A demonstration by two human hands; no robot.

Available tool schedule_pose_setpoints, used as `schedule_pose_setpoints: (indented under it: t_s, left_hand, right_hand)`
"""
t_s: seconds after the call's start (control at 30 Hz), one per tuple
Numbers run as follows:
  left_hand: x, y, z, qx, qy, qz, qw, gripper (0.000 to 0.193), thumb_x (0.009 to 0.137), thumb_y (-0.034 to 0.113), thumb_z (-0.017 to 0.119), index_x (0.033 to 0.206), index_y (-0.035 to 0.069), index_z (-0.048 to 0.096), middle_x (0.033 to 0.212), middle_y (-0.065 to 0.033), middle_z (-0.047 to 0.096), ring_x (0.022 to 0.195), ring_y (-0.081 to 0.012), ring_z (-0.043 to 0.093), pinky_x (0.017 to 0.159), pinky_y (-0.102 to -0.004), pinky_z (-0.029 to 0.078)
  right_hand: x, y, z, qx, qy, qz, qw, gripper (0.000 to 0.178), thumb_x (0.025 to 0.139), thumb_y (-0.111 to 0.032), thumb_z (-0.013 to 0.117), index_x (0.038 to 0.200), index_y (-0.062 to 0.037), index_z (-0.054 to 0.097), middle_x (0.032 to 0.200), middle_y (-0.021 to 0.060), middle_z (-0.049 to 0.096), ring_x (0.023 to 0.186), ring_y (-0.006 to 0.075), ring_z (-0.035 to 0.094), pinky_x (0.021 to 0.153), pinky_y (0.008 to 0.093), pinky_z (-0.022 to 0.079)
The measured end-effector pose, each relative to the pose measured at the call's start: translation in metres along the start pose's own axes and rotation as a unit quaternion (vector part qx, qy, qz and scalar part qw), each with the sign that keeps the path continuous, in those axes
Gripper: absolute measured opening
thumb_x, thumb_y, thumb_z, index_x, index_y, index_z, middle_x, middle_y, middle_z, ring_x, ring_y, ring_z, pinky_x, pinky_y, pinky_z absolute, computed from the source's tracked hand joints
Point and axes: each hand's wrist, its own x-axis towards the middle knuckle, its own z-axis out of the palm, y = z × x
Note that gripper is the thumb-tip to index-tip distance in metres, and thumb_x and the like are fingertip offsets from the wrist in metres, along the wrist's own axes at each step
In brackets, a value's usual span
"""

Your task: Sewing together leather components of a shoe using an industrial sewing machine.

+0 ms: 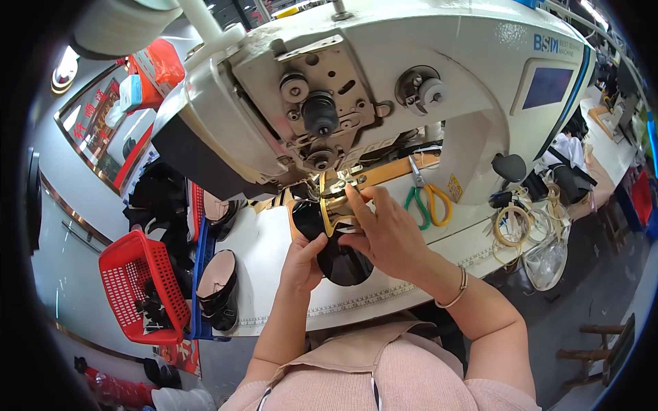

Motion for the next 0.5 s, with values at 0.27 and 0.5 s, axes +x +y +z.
schedule_pose_setpoints:
  t_s: [0.27, 0.5]
  left_hand:
    - [0.002, 0.004, -0.003, -0.002, -0.039, -0.041, 0.998, 0.036, 0.083, 0.008, 0.061, 0.116, 0.003, 0.049, 0.109, -0.008, 0.058, 0.097, -0.0189, 0.059, 0.084, -0.0329, 0.05]
    - [0.0, 0.002, 0.0, 0.019, -0.013, -0.012, 1.0, 0.036, 0.084, 0.007, 0.059, 0.118, 0.003, 0.048, 0.111, -0.0079, 0.058, 0.1, -0.0183, 0.058, 0.087, -0.0328, 0.048]
  right_hand:
    - [-0.002, 0.005, -0.005, -0.06, -0.083, -0.031, 0.994, 0.052, 0.077, -0.023, 0.064, 0.126, -0.0142, 0.048, 0.076, 0.0019, 0.046, 0.067, 0.0177, 0.051, 0.058, 0.0321, 0.041]
    - [-0.001, 0.014, 0.007, -0.129, 0.006, -0.149, 0.98, 0.033, 0.072, -0.029, 0.065, 0.102, -0.0162, 0.056, 0.077, -0.0026, 0.043, 0.061, 0.0116, 0.049, 0.054, 0.0276, 0.038]
